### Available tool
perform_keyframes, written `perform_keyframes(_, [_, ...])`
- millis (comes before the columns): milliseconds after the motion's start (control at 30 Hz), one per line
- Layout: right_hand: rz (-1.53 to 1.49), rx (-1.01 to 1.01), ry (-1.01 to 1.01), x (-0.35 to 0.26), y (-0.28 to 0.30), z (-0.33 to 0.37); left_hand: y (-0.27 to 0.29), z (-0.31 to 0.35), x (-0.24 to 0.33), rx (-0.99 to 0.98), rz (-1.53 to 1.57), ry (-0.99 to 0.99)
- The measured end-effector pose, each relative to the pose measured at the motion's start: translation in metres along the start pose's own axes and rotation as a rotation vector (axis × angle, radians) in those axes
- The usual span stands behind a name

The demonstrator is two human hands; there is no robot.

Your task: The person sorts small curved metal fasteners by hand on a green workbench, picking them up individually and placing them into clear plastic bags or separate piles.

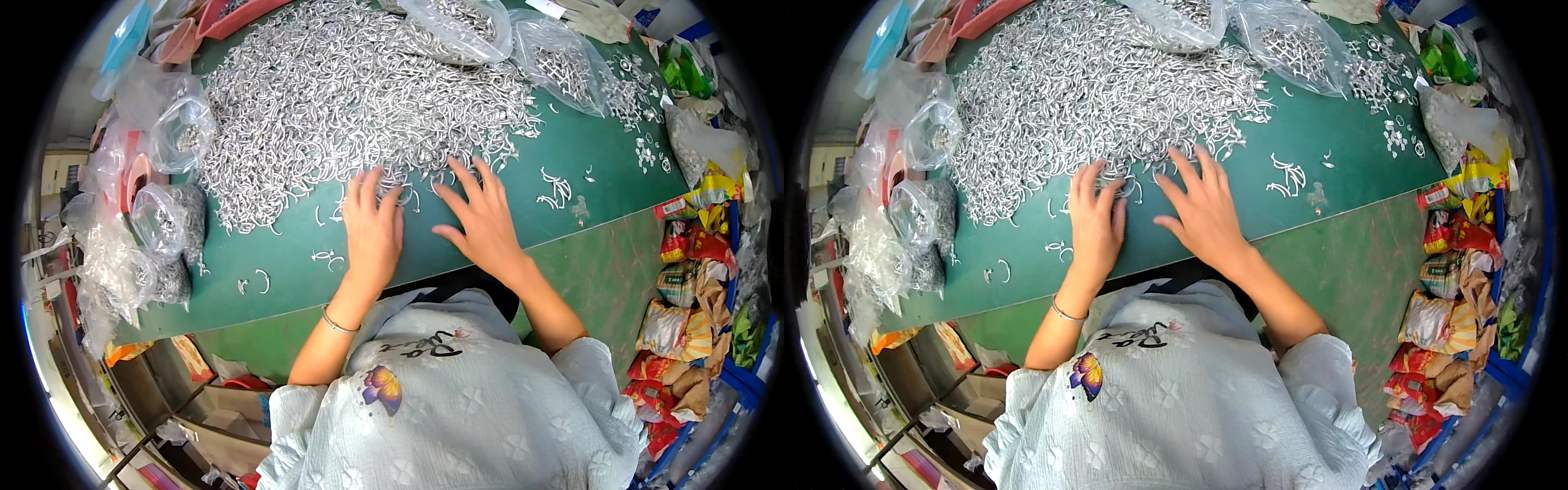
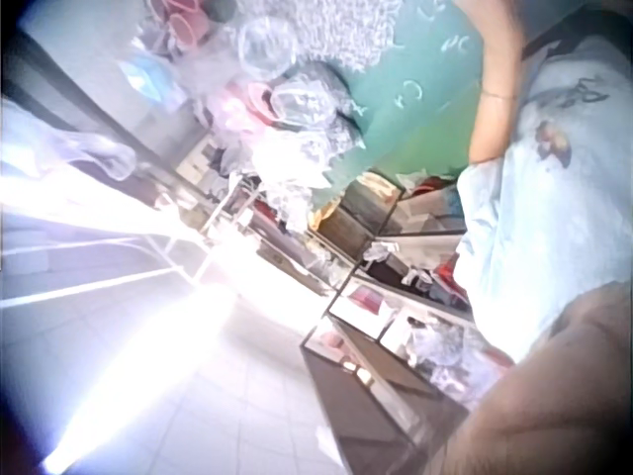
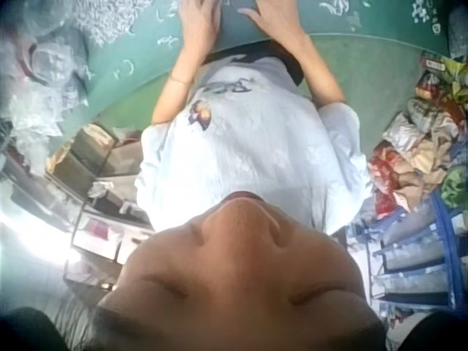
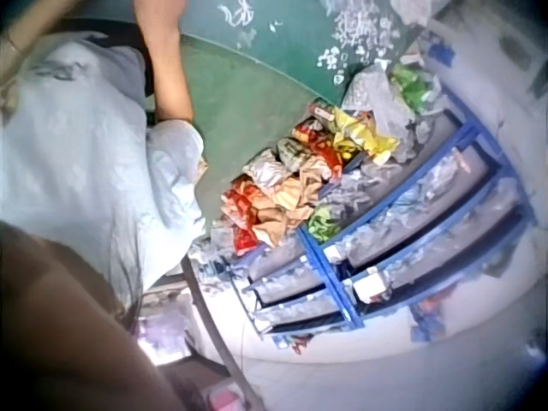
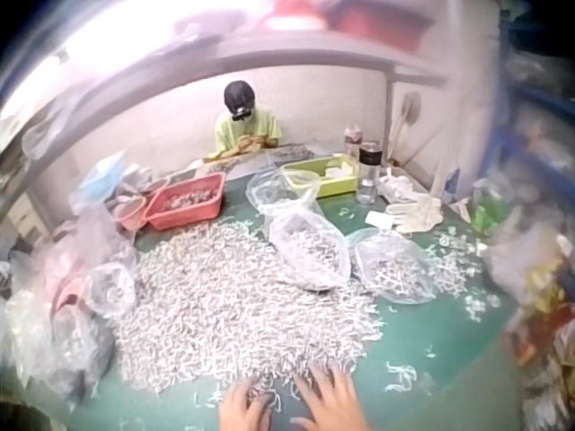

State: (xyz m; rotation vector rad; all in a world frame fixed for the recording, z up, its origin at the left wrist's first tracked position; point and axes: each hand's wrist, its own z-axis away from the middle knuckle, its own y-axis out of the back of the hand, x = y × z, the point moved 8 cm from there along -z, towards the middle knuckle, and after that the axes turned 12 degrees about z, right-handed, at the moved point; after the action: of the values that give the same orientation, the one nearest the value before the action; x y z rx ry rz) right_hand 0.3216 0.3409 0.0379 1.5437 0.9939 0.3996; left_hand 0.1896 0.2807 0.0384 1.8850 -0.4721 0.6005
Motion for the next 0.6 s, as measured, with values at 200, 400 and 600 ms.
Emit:
perform_keyframes(200, [-0.210,0.009,-0.008,0.005,0.000,0.007,0.020,-0.015,-0.032,0.096,-0.085,0.076])
perform_keyframes(400, [-0.036,0.137,0.016,0.006,0.002,-0.049,0.029,-0.017,-0.011,0.034,-0.016,0.069])
perform_keyframes(600, [0.025,0.077,0.143,0.029,-0.006,-0.071,0.037,-0.001,-0.008,0.046,0.023,0.111])
